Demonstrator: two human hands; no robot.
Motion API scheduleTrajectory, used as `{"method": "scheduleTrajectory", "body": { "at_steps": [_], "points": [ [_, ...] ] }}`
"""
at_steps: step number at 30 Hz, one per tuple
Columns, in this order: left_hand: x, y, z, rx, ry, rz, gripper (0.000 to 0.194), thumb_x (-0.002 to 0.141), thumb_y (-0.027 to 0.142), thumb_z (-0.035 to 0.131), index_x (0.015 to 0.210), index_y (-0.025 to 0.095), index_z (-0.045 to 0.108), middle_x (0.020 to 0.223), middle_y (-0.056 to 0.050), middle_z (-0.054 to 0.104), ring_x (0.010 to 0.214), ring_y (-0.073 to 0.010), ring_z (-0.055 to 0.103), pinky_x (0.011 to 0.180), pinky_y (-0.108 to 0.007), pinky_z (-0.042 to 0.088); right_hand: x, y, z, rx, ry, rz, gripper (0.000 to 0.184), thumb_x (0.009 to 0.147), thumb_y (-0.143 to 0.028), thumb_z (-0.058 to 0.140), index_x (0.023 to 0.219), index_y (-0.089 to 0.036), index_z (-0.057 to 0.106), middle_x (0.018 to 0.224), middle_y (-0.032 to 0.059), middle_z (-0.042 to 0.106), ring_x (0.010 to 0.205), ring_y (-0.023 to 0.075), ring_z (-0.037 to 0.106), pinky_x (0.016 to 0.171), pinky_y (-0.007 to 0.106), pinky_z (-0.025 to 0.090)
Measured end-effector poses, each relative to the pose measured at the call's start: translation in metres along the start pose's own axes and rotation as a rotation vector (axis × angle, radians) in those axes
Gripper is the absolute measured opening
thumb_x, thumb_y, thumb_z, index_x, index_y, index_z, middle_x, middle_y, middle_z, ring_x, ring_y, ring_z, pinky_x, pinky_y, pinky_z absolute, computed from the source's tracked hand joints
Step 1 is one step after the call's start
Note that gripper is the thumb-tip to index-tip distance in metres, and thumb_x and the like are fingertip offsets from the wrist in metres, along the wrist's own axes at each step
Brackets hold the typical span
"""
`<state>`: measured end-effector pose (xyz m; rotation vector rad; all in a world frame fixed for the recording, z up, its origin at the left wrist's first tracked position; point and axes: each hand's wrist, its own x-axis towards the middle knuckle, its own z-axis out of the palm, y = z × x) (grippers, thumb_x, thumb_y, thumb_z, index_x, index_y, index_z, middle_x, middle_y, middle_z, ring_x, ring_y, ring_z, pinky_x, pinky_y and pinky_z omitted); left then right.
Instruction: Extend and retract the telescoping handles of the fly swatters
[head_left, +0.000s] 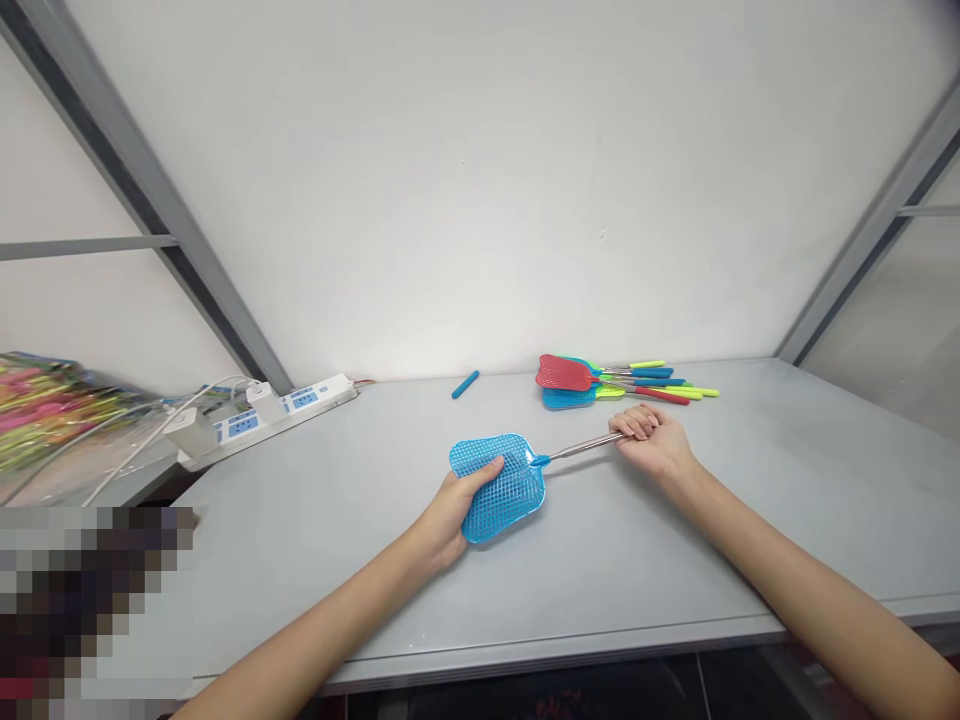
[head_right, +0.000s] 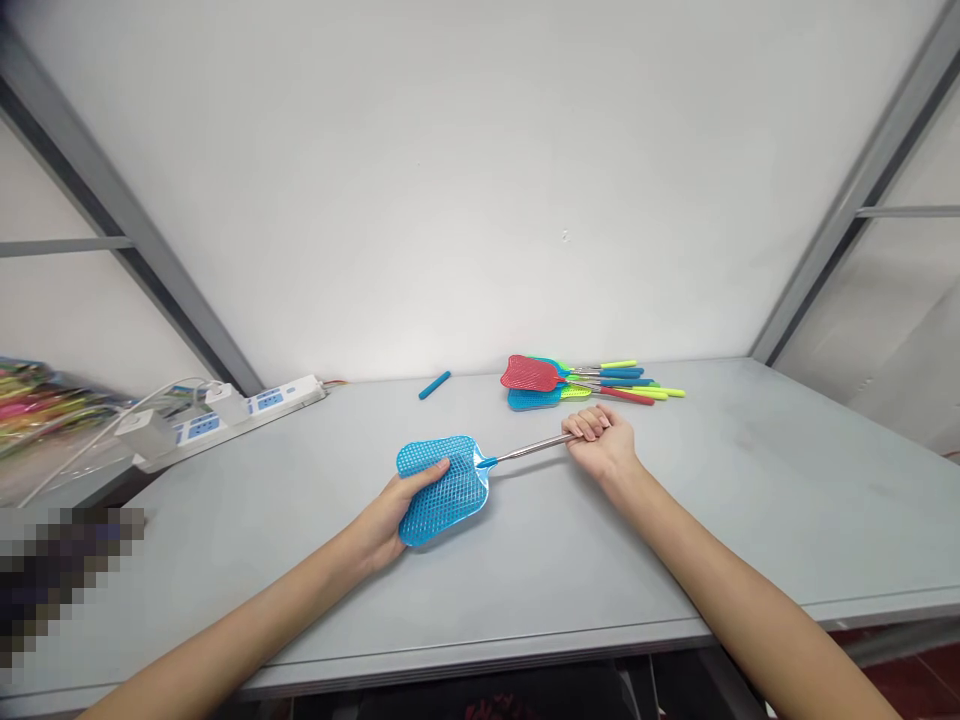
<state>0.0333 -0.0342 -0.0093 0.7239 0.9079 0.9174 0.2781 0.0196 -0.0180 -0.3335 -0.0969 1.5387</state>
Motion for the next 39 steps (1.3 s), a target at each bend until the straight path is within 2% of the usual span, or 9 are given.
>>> {"method": "scheduleTrajectory", "body": {
  "at_steps": [8, 18, 33, 39],
  "points": [
    [0.000, -0.007, 0.002, -0.034, -0.012, 0.066, 0.039, 0.069, 0.030, 0.061, 0.104, 0.014, 0.054, 0.107, -0.013, 0.058, 0.091, -0.0258, 0.057, 0.081, -0.039, 0.046, 0.001, 0.000, -0.004, -0.068, -0.018, -0.012, 0.032, 0.073, -0.008, 0.028, 0.055, -0.018, 0.004, 0.036, -0.0059, 0.013, 0.031, 0.0085, 0.016, 0.033, 0.021, 0.025],
    [0.000, -0.018, 0.018, -0.092, 0.016, 0.018, 0.037, 0.070, 0.028, 0.060, 0.103, 0.014, 0.054, 0.103, -0.012, 0.060, 0.089, -0.0246, 0.059, 0.081, -0.040, 0.046, 0.009, -0.002, -0.012, -0.043, -0.020, -0.024, 0.030, 0.072, -0.006, 0.026, 0.053, -0.018, 0.006, 0.036, -0.0062, 0.012, 0.030, 0.0081, 0.014, 0.030, 0.020, 0.020],
    [0.000, -0.017, 0.018, -0.099, 0.058, 0.002, 0.037, 0.068, 0.027, 0.062, 0.102, 0.014, 0.055, 0.099, -0.012, 0.062, 0.084, -0.0242, 0.060, 0.076, -0.038, 0.049, 0.003, 0.001, -0.011, -0.054, -0.039, -0.066, 0.030, 0.072, -0.007, 0.027, 0.052, -0.018, 0.007, 0.036, -0.0063, 0.013, 0.030, 0.0075, 0.015, 0.029, 0.019, 0.019],
    [0.001, -0.016, 0.015, -0.125, 0.018, -0.013, 0.040, 0.068, 0.027, 0.061, 0.104, 0.012, 0.054, 0.101, -0.014, 0.061, 0.088, -0.0250, 0.059, 0.079, -0.038, 0.047, 0.003, 0.001, -0.012, -0.068, -0.038, -0.036, 0.031, 0.069, -0.004, 0.028, 0.052, -0.018, 0.007, 0.036, -0.0062, 0.014, 0.030, 0.0074, 0.016, 0.031, 0.019, 0.020]
  ]
}}
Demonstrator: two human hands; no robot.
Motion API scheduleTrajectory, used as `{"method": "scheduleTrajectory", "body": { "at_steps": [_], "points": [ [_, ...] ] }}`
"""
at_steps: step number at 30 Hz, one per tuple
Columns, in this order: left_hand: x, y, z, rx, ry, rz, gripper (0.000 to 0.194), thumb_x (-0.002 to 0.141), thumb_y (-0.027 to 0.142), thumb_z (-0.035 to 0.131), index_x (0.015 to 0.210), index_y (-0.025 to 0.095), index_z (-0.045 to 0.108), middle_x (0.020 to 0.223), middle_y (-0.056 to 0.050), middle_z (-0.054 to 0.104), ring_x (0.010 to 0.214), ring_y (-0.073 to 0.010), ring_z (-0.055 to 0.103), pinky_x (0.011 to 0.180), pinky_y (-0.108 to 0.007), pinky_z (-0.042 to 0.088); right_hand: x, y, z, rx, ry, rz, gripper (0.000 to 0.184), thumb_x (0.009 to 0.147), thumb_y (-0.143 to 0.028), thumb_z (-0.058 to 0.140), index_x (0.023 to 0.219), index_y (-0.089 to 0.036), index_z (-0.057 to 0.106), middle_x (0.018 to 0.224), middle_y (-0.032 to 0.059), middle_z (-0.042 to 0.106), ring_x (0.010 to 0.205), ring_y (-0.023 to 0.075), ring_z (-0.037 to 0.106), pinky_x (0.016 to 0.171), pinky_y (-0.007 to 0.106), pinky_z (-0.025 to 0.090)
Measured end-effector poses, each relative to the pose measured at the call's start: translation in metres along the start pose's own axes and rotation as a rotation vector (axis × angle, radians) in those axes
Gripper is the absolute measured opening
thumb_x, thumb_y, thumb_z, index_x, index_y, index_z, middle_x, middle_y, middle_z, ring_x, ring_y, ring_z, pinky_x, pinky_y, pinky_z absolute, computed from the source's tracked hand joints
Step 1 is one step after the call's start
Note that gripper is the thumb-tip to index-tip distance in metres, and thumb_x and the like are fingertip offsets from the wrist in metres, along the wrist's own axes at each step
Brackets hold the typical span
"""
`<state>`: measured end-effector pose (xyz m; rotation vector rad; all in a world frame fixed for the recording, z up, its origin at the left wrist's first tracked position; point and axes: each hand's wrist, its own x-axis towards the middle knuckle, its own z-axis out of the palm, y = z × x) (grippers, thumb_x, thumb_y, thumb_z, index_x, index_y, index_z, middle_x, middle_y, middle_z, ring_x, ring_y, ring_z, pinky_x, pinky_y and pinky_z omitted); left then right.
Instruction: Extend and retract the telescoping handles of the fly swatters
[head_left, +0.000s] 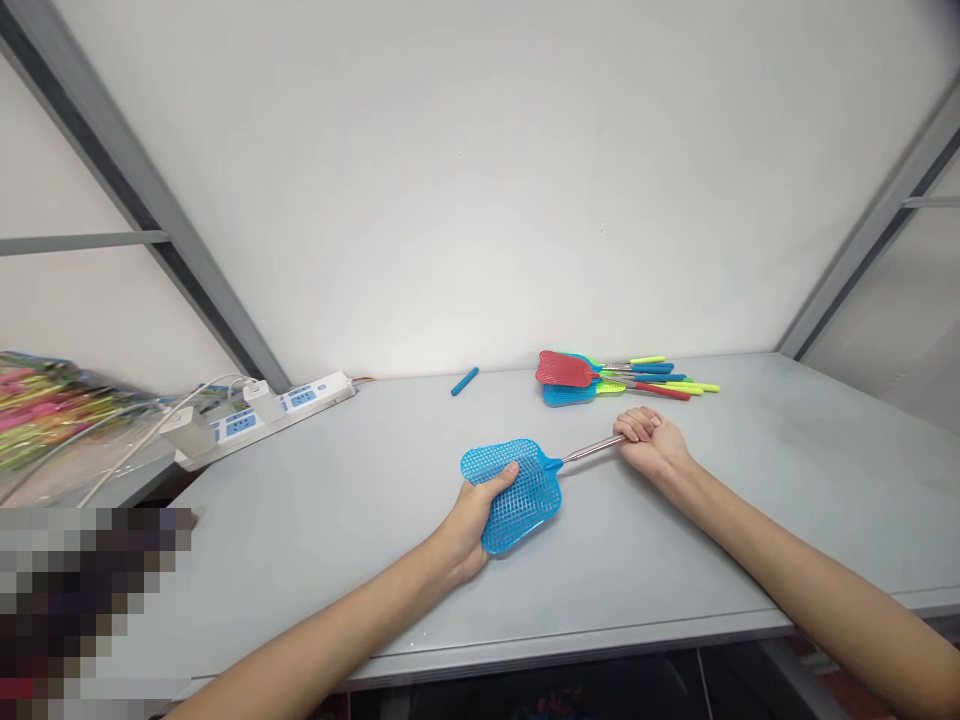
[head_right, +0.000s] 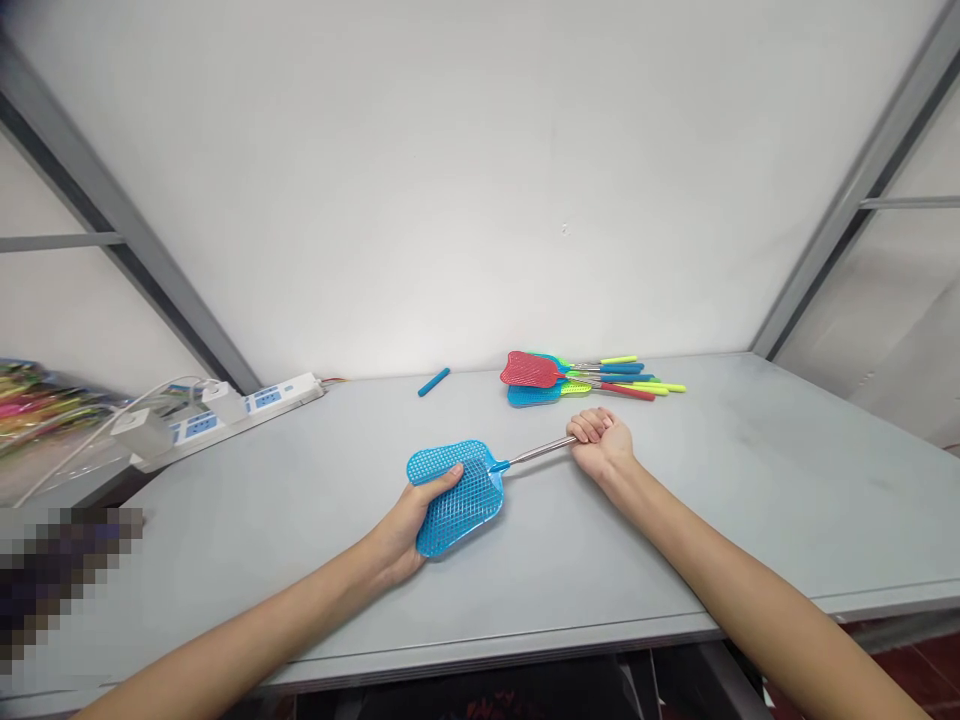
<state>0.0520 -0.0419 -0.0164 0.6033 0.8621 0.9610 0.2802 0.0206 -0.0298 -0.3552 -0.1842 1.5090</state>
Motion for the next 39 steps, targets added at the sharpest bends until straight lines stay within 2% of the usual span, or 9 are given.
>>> {"method": "scheduleTrajectory", "body": {
  "at_steps": [8, 13, 16, 19, 23, 39],
  "points": [
    [0.002, 0.001, -0.004, -0.044, -0.031, -0.038, 0.035, 0.070, 0.026, 0.060, 0.101, 0.012, 0.055, 0.100, -0.012, 0.061, 0.089, -0.0240, 0.059, 0.082, -0.037, 0.046, 0.000, -0.003, 0.006, 0.013, 0.007, 0.026, 0.029, 0.071, -0.006, 0.027, 0.052, -0.018, 0.009, 0.037, -0.0058, 0.015, 0.030, 0.0075, 0.018, 0.031, 0.019, 0.022],
    [0.003, 0.000, -0.006, -0.053, -0.054, -0.039, 0.035, 0.070, 0.026, 0.060, 0.102, 0.012, 0.055, 0.100, -0.012, 0.062, 0.089, -0.0231, 0.059, 0.083, -0.036, 0.045, -0.001, -0.006, 0.010, 0.010, -0.010, 0.022, 0.030, 0.078, -0.018, 0.026, 0.053, -0.019, 0.009, 0.038, -0.0064, 0.016, 0.031, 0.0075, 0.019, 0.032, 0.020, 0.025],
    [0.003, 0.000, -0.006, -0.067, -0.075, -0.045, 0.035, 0.070, 0.027, 0.059, 0.102, 0.012, 0.055, 0.100, -0.012, 0.062, 0.089, -0.0232, 0.059, 0.083, -0.036, 0.045, -0.002, -0.007, 0.012, 0.014, 0.001, 0.008, 0.034, 0.078, -0.024, 0.033, 0.054, -0.019, 0.009, 0.038, -0.0075, 0.015, 0.031, 0.0069, 0.019, 0.031, 0.020, 0.025],
    [0.003, 0.000, -0.007, -0.074, -0.076, -0.050, 0.037, 0.070, 0.027, 0.060, 0.103, 0.012, 0.055, 0.101, -0.012, 0.061, 0.089, -0.0234, 0.059, 0.083, -0.036, 0.045, -0.002, -0.006, 0.014, 0.028, 0.047, 0.027, 0.036, 0.074, -0.018, 0.040, 0.055, -0.019, 0.009, 0.039, -0.0084, 0.014, 0.030, 0.0063, 0.018, 0.030, 0.020, 0.024],
    [0.003, 0.001, -0.007, -0.059, -0.063, -0.042, 0.037, 0.069, 0.027, 0.060, 0.103, 0.011, 0.054, 0.103, -0.013, 0.060, 0.091, -0.0242, 0.058, 0.083, -0.037, 0.045, -0.001, -0.004, 0.013, 0.039, 0.099, 0.070, 0.036, 0.073, -0.011, 0.038, 0.055, -0.019, 0.008, 0.039, -0.0088, 0.014, 0.030, 0.0061, 0.017, 0.030, 0.020, 0.024],
    [-0.004, -0.007, 0.006, 0.154, 0.059, 0.162, 0.036, 0.068, 0.030, 0.061, 0.100, 0.014, 0.054, 0.102, -0.011, 0.061, 0.084, -0.0227, 0.060, 0.078, -0.039, 0.047, 0.004, 0.004, -0.002, 0.101, 0.133, 0.119, 0.032, 0.082, -0.012, 0.026, 0.058, -0.020, 0.005, 0.038, -0.0087, 0.015, 0.028, 0.0063, 0.017, 0.028, 0.018, 0.024]
  ]
}}
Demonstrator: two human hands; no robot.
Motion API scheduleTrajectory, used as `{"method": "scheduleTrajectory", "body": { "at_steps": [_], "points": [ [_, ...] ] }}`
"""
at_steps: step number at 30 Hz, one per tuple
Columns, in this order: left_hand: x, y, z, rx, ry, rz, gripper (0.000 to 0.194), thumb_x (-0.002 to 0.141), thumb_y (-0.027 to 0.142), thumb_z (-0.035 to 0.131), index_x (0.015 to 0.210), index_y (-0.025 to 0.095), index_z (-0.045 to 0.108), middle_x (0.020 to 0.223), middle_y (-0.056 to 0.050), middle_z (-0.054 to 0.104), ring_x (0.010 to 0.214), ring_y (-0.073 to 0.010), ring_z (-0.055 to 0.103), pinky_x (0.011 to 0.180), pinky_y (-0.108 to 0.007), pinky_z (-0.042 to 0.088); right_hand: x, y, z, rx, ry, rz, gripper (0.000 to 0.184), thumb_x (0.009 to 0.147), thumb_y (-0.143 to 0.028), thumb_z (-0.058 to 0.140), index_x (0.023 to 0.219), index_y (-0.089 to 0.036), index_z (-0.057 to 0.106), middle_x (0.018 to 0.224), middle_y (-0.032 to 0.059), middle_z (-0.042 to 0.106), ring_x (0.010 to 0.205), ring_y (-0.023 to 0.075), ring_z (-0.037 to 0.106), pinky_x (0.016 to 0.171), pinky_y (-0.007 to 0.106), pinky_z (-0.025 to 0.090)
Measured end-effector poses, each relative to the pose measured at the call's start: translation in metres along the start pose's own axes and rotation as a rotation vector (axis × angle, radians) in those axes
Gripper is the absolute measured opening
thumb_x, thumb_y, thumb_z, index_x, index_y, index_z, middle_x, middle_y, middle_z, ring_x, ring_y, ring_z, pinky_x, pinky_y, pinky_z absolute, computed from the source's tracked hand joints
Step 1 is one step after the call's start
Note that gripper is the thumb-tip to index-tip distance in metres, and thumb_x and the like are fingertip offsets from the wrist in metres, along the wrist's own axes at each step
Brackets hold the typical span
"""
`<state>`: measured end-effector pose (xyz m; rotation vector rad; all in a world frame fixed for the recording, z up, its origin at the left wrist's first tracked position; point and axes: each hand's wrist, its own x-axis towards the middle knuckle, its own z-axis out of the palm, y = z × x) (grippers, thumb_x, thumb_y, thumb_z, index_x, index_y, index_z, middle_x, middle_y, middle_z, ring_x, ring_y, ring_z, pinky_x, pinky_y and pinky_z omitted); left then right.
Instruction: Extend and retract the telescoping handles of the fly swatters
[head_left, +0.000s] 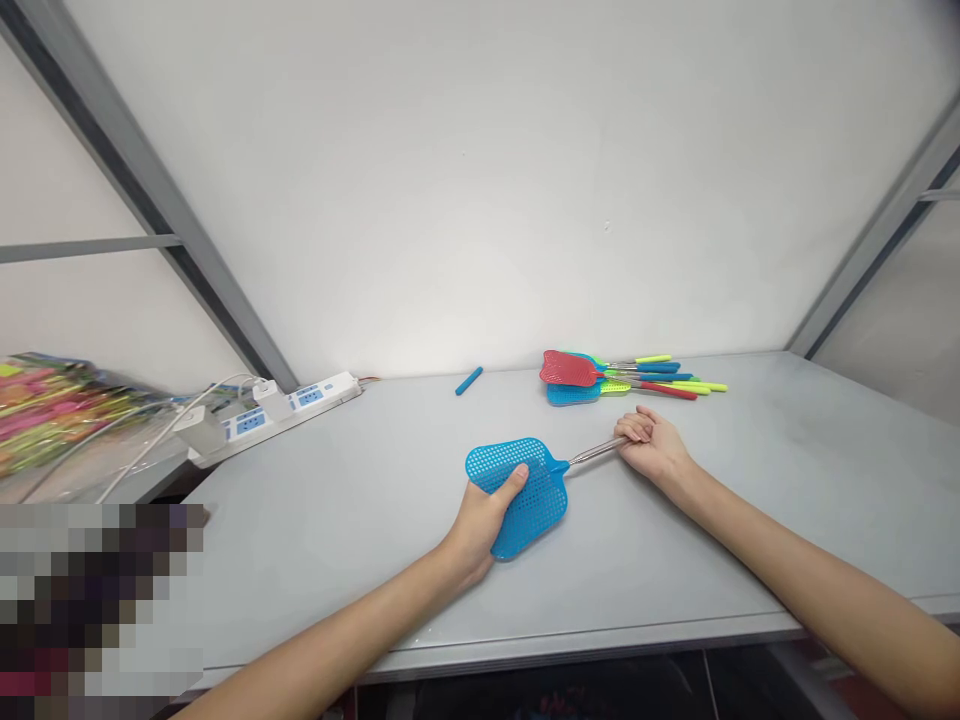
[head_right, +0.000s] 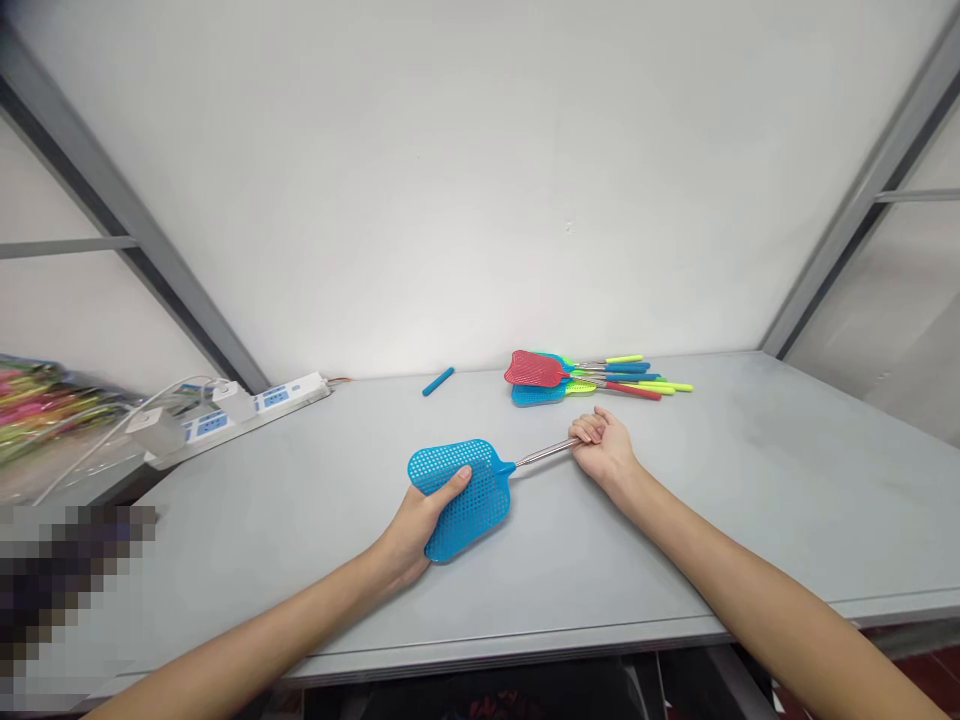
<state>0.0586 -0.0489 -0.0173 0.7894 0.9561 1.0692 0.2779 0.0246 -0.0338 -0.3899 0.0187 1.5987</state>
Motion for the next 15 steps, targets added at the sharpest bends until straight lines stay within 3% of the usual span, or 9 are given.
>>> {"method": "scheduleTrajectory", "body": {
  "at_steps": [15],
  "points": [
    [0.0017, 0.0004, -0.0036, -0.068, -0.047, -0.066, 0.032, 0.071, 0.030, 0.059, 0.098, 0.013, 0.056, 0.098, -0.011, 0.062, 0.084, -0.0230, 0.060, 0.080, -0.038, 0.045, 0.0014, -0.0026, 0.0011, 0.024, 0.054, 0.036, 0.030, 0.081, -0.012, 0.027, 0.057, -0.021, 0.010, 0.037, -0.0092, 0.018, 0.027, 0.0062, 0.019, 0.028, 0.019, 0.024]
  ]
}}
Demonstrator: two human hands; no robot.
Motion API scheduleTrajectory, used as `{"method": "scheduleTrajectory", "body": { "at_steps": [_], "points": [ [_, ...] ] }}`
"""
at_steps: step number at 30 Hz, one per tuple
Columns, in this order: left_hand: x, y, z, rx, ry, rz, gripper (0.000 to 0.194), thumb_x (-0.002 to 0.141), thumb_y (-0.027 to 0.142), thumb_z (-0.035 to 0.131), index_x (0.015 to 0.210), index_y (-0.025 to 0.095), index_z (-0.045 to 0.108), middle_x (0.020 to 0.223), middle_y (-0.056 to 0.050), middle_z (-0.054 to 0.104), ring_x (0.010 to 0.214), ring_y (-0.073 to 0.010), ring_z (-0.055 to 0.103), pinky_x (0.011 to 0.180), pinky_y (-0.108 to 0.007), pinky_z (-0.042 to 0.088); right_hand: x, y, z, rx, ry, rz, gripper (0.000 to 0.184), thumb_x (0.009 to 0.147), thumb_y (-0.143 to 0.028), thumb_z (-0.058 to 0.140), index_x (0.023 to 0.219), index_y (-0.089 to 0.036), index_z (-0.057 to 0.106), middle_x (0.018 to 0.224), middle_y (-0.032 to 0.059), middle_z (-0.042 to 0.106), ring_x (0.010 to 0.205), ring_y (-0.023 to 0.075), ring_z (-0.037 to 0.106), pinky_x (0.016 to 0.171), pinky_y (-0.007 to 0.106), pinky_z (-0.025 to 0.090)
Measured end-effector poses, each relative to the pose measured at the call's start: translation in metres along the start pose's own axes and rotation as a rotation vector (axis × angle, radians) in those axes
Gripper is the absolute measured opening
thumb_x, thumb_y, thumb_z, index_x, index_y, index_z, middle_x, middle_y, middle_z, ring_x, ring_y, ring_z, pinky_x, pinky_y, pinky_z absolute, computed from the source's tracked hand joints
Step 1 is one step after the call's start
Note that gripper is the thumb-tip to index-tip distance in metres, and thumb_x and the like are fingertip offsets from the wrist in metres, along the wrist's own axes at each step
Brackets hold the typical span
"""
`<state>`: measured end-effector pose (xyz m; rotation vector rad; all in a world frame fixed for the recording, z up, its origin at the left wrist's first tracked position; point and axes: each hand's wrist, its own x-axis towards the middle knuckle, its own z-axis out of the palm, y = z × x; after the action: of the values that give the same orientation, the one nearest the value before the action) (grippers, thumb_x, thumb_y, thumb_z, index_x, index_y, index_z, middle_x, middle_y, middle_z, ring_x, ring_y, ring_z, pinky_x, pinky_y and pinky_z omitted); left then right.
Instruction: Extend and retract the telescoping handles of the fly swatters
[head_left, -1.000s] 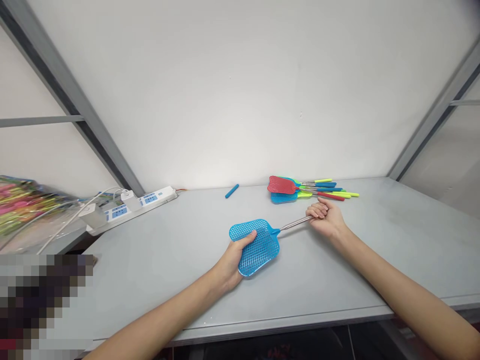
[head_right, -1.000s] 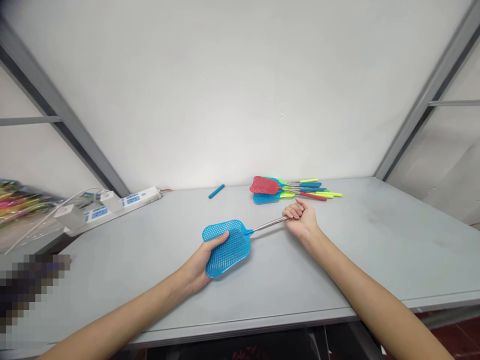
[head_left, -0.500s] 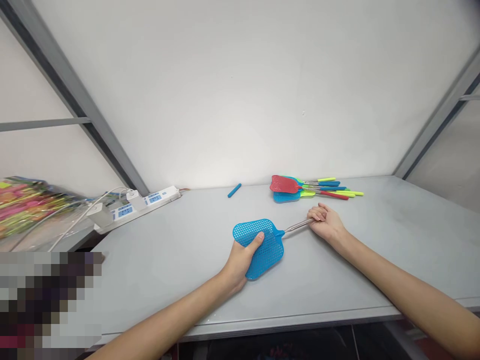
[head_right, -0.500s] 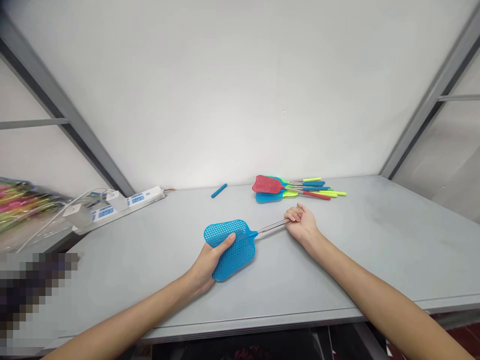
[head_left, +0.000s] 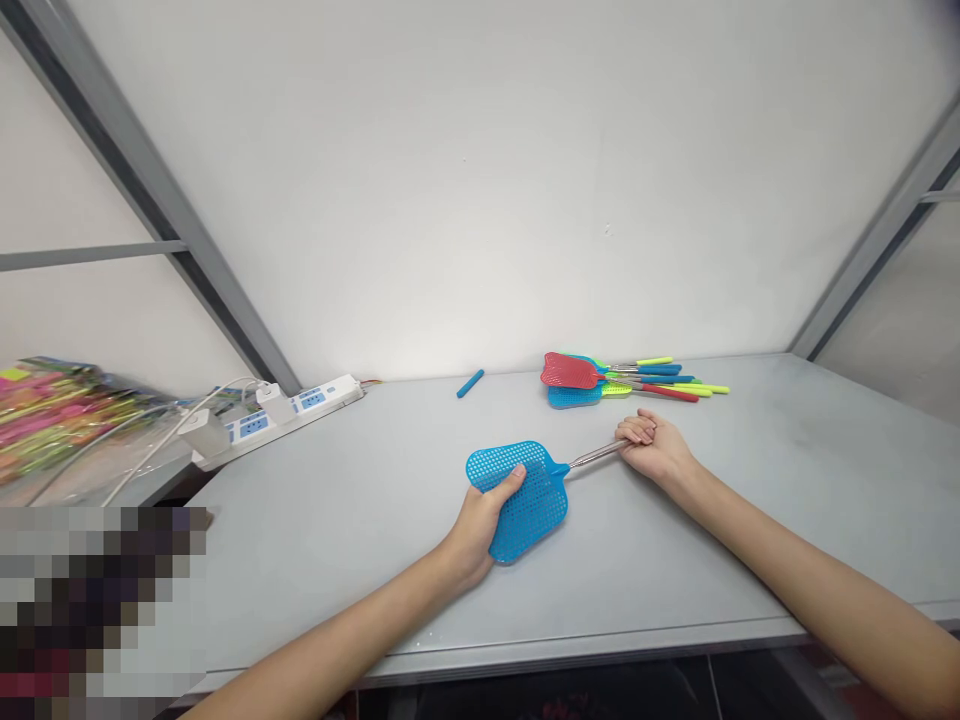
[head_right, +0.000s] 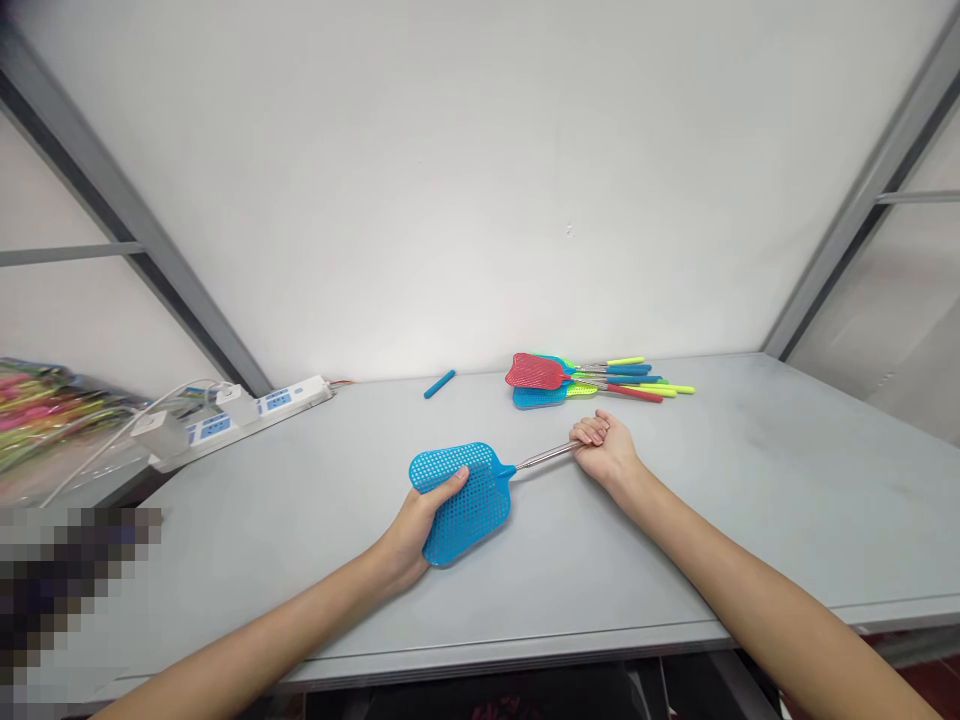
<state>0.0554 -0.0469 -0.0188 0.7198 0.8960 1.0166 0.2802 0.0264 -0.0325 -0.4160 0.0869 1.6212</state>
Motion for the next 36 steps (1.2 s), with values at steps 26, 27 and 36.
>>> {"method": "scheduleTrajectory", "body": {
  "at_steps": [26, 27, 36],
  "points": [
    [0.014, 0.017, -0.016, 0.022, 0.062, 0.085, 0.032, 0.064, 0.033, 0.064, 0.087, 0.013, 0.057, 0.082, -0.006, 0.061, 0.072, -0.0160, 0.059, 0.065, -0.028, 0.047, -0.003, -0.010, 0.011, -0.067, 0.092, -0.026, 0.030, 0.077, -0.009, 0.029, 0.056, -0.020, 0.011, 0.035, -0.0089, 0.017, 0.027, 0.0063, 0.019, 0.029, 0.020, 0.024],
    [0.016, 0.018, -0.019, 0.044, 0.115, 0.126, 0.032, 0.063, 0.034, 0.064, 0.087, 0.014, 0.055, 0.077, -0.003, 0.060, 0.067, -0.0132, 0.057, 0.061, -0.025, 0.045, -0.003, -0.010, 0.011, -0.073, 0.093, -0.025, 0.030, 0.077, -0.009, 0.029, 0.056, -0.020, 0.011, 0.035, -0.0089, 0.016, 0.027, 0.0063, 0.019, 0.029, 0.020, 0.023],
    [0.015, 0.025, -0.029, 1.034, 0.321, 0.823, 0.018, 0.074, 0.030, 0.051, 0.090, 0.022, 0.051, 0.090, -0.002, 0.048, 0.086, -0.0153, 0.046, 0.079, -0.031, 0.034, -0.001, -0.006, 0.008, -0.168, 0.044, -0.020, 0.031, 0.078, -0.009, 0.026, 0.057, -0.019, 0.005, 0.035, -0.0079, 0.014, 0.026, 0.0066, 0.019, 0.030, 0.021, 0.023]
  ]
}}
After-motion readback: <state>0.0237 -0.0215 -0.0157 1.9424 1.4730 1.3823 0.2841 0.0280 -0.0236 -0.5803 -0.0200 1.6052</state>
